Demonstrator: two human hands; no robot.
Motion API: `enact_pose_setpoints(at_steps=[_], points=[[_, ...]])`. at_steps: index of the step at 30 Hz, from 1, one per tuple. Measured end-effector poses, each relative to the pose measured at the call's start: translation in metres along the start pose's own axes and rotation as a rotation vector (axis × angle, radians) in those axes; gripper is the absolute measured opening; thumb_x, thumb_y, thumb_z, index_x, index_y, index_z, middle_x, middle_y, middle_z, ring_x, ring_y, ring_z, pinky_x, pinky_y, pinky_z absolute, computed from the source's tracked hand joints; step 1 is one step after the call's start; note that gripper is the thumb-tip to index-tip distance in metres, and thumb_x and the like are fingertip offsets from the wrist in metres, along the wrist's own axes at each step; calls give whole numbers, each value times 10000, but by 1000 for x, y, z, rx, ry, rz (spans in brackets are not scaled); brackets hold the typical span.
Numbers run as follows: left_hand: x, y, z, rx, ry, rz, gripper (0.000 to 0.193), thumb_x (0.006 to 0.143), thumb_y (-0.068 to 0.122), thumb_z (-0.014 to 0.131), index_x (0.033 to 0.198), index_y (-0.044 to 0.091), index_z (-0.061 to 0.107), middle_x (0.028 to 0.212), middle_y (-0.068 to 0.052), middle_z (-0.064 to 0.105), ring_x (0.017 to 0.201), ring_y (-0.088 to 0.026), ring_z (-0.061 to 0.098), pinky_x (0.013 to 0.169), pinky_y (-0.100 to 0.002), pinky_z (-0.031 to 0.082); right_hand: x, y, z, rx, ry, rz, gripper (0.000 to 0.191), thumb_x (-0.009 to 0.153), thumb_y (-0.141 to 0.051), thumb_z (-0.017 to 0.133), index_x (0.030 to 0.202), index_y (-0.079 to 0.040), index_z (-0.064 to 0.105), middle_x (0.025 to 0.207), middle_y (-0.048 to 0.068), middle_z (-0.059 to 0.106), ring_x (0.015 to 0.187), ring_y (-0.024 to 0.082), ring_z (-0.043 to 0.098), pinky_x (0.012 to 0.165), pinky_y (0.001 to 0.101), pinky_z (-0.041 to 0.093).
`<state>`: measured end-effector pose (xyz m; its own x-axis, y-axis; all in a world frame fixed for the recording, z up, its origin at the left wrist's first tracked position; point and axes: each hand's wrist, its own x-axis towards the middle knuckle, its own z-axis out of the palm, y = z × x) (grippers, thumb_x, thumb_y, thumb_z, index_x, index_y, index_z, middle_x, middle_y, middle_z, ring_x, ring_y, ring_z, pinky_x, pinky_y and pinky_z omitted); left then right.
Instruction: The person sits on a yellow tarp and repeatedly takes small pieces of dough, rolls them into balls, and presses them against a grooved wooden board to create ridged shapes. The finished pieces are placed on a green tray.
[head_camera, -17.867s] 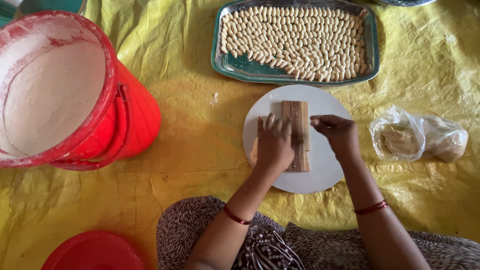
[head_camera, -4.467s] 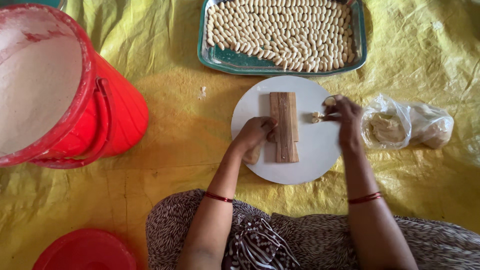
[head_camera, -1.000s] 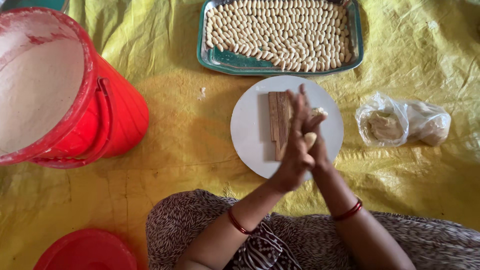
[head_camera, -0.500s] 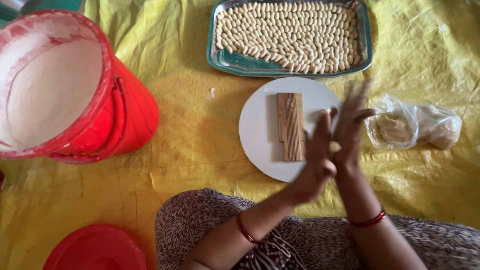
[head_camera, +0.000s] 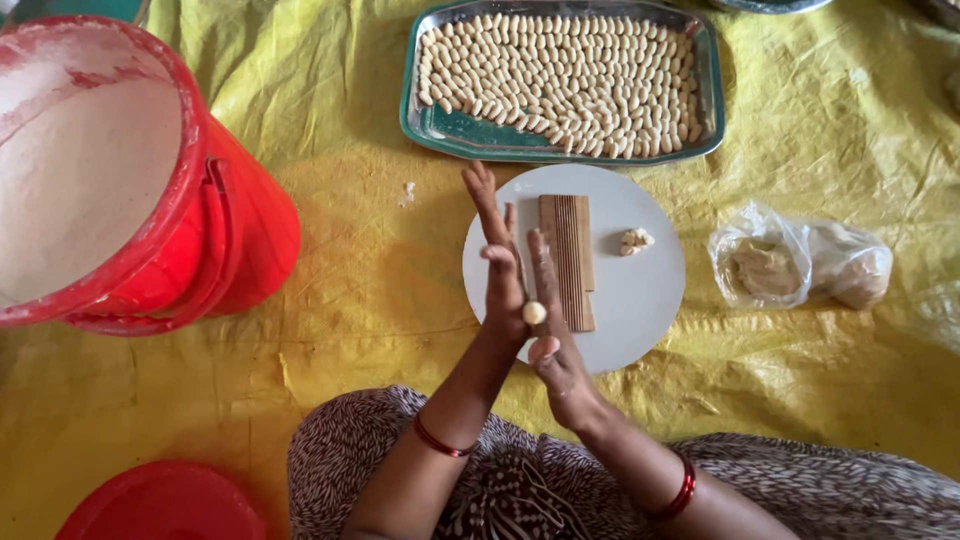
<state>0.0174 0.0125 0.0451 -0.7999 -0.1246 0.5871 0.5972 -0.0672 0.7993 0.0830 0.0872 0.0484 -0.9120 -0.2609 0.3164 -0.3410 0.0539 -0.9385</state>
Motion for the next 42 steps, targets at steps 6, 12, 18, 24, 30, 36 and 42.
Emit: enact_pose_setpoints(at_steps=[6,12,18,24,30,36,42], points=[[-74,8,70,-293,-222,-209,672,1135,573,99,1669,166,138,1781,-44,41,1657,-257,-9,1372,-506,92,28,23,-73,274,224,171,994,957,-810,134,1681,-152,-39,1770,149,-14,1638,319,-10,1327,508,73],[-101,56,92,-10,-377,-160,778,1126,653,31,1649,76,42,1793,-129,-71,1706,-309,-96,1424,-490,16,30,52,-126,445,330,193,1011,909,-816,158,1683,-179,31,1768,194,89,1620,371,89,1229,612,145],[-66,13,90,-370,47,-396,679,1171,458,164,1677,45,-24,1787,-145,-91,1648,-278,-97,1370,-421,33,19,36,-67,614,-9,336,963,952,-774,238,1667,-143,104,1757,115,62,1613,327,73,1241,639,216],[-19,-34,1,-49,133,-193,748,1113,594,87,1709,146,27,1798,-58,-70,1673,-253,-39,1375,-425,-9,-5,-14,-8,41,-117,151,1079,930,-867,48,1667,-83,-35,1778,144,-53,1638,335,-68,1319,561,40],[-43,-13,26,-54,-214,-242,847,1084,682,356,1656,187,-25,1739,-53,-185,1617,-264,78,1331,-462,198,7,8,-26,261,46,259,1035,943,-780,347,1666,-132,-12,1753,136,-54,1603,356,-44,1281,575,27],[-80,60,76,-53,-370,-167,815,1071,716,-10,1663,184,-185,1765,-131,-216,1647,-280,-187,1407,-475,71,30,38,-120,353,238,347,874,984,-737,41,1671,-198,67,1759,125,61,1614,319,89,1247,597,142],[-71,42,70,-298,-296,-431,865,1045,687,66,1683,116,-52,1781,-163,-19,1654,-286,-15,1328,-390,94,33,27,-89,-25,222,10,895,1048,-789,113,1685,-162,154,1802,130,120,1699,333,108,1418,545,100]])
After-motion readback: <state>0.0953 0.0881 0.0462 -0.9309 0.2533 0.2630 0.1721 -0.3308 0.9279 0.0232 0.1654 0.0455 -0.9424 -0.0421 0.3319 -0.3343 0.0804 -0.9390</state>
